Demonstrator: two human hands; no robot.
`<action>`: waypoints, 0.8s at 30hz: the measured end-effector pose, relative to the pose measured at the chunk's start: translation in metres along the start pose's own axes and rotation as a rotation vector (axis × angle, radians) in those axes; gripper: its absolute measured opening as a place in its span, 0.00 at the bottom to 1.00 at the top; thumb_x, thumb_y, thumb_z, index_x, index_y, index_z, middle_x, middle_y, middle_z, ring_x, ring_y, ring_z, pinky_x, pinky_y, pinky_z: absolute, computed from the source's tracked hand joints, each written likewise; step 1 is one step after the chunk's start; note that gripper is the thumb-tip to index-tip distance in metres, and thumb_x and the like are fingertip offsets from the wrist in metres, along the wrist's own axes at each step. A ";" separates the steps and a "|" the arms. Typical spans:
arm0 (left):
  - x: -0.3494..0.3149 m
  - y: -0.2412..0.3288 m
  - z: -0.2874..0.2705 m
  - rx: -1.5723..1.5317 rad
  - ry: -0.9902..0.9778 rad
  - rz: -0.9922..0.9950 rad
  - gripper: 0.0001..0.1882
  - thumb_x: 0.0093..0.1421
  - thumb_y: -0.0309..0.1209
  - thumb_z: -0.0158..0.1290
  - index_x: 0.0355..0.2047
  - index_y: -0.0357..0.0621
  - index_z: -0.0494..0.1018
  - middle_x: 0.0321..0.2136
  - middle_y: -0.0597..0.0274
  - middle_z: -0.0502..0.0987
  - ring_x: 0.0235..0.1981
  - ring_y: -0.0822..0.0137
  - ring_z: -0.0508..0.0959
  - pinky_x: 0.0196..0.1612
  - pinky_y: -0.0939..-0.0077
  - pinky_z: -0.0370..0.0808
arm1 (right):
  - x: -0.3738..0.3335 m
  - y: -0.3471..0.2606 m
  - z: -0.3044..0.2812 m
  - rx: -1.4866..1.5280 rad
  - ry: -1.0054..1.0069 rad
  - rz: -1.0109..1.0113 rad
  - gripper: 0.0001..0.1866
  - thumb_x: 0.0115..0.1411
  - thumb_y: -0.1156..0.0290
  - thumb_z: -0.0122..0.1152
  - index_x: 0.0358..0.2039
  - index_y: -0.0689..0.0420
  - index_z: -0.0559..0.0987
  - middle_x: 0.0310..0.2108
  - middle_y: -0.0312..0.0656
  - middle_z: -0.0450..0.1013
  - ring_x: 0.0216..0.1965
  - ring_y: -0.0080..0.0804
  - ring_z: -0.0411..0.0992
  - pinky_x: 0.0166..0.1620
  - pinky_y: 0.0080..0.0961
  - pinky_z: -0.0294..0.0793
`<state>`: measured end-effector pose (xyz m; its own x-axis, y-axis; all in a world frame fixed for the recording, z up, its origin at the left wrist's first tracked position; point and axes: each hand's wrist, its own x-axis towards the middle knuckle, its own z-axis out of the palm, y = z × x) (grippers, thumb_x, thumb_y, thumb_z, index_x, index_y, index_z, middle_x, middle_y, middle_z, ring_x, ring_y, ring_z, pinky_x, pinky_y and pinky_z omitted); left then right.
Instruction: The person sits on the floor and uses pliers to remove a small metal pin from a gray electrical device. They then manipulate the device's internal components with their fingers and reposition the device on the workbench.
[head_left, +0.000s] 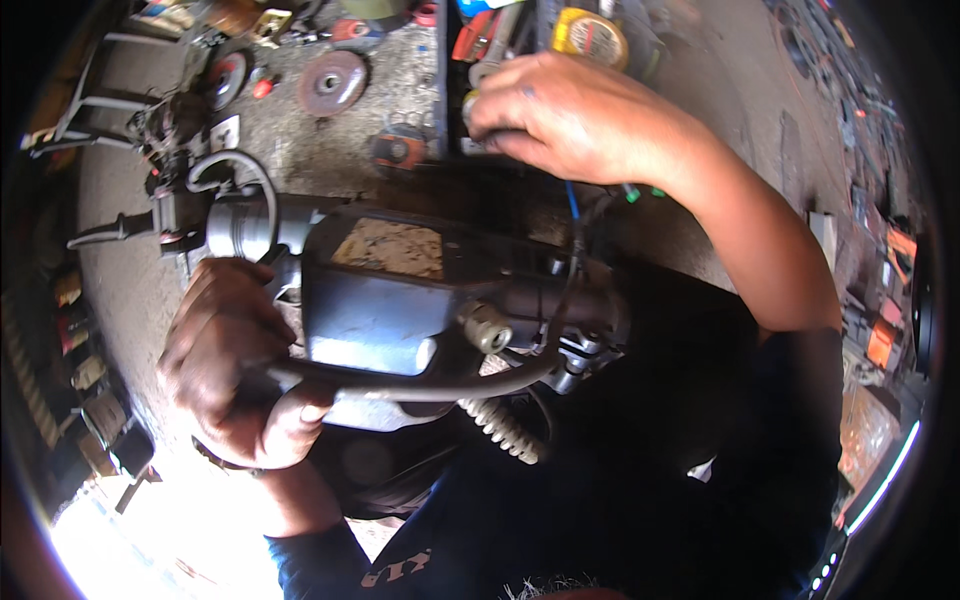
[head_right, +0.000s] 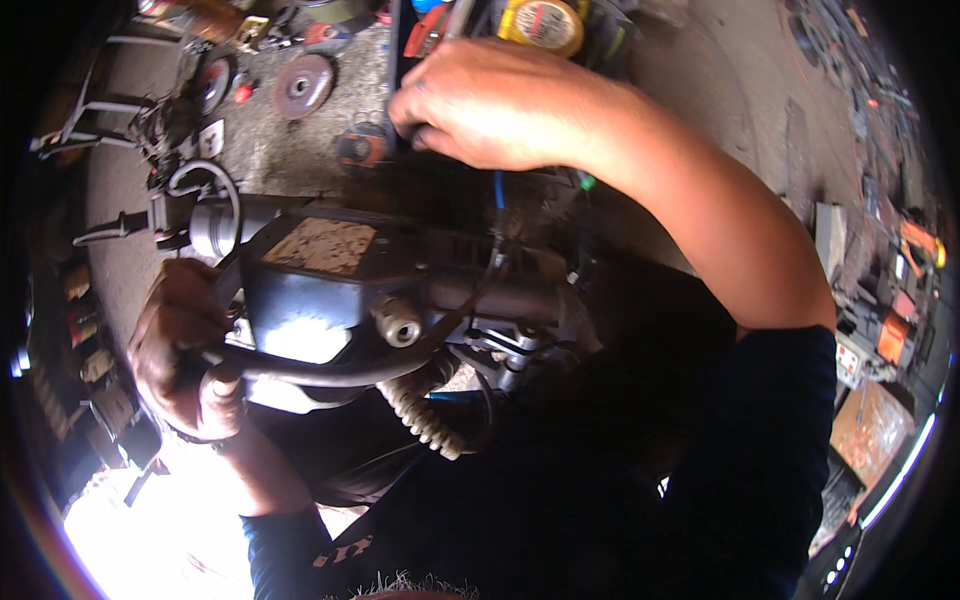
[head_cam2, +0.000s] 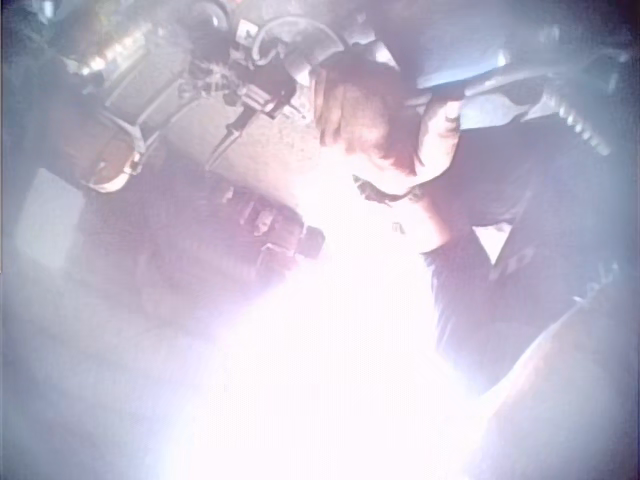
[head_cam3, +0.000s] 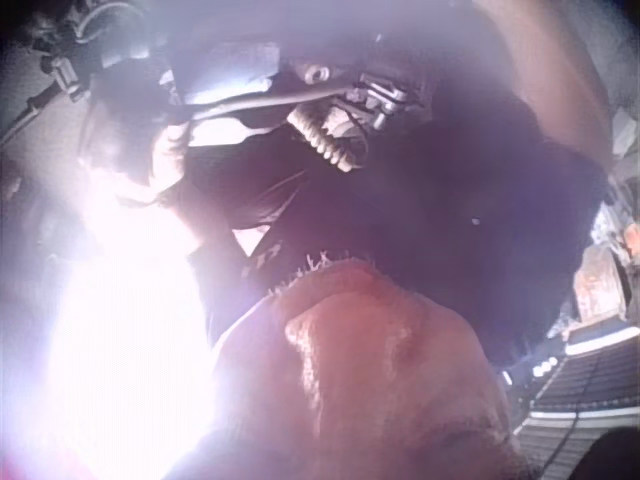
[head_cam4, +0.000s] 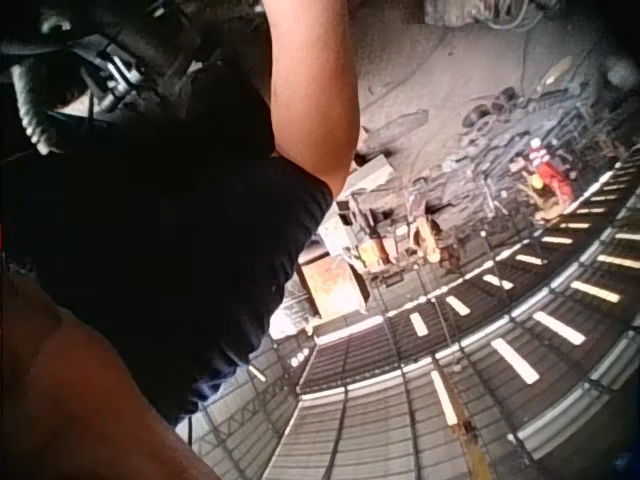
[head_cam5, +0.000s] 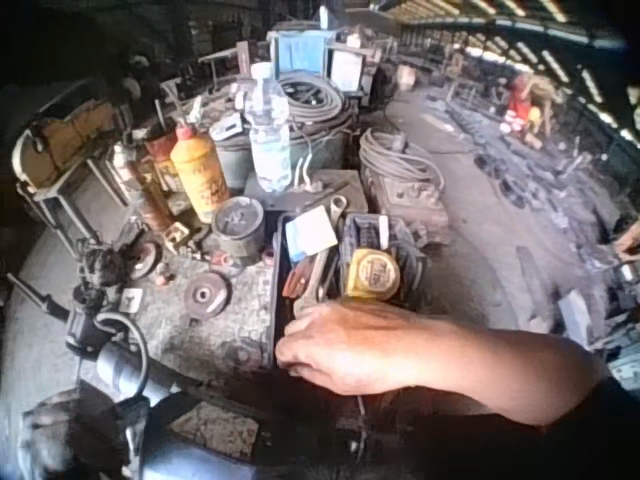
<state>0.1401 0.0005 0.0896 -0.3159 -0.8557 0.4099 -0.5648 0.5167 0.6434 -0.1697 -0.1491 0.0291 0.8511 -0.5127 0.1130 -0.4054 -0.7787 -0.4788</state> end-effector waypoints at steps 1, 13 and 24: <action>0.000 -0.004 -0.001 -0.013 0.006 -0.011 0.32 0.57 0.60 0.68 0.23 0.42 0.73 0.22 0.59 0.75 0.27 0.55 0.79 0.39 0.53 0.79 | 0.002 -0.003 0.000 0.018 -0.007 -0.043 0.09 0.62 0.72 0.70 0.42 0.60 0.85 0.36 0.52 0.83 0.41 0.54 0.82 0.45 0.45 0.82; -0.001 -0.010 -0.006 -0.060 -0.050 0.108 0.26 0.51 0.50 0.74 0.22 0.41 0.74 0.23 0.55 0.74 0.25 0.51 0.77 0.35 0.61 0.74 | -0.029 -0.037 -0.041 0.618 -0.253 0.339 0.08 0.67 0.69 0.67 0.35 0.61 0.83 0.27 0.42 0.81 0.29 0.31 0.81 0.34 0.31 0.78; -0.007 -0.004 0.001 -0.021 0.011 0.097 0.26 0.54 0.48 0.71 0.23 0.38 0.73 0.21 0.55 0.74 0.26 0.50 0.79 0.35 0.58 0.76 | -0.121 -0.046 0.026 0.028 -0.846 0.697 0.17 0.67 0.72 0.58 0.54 0.63 0.80 0.40 0.63 0.79 0.45 0.62 0.80 0.49 0.50 0.80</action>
<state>0.1445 0.0045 0.0834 -0.3594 -0.8016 0.4778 -0.5158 0.5973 0.6141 -0.2449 -0.0418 0.0148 0.3960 -0.4152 -0.8190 -0.8880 -0.4002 -0.2265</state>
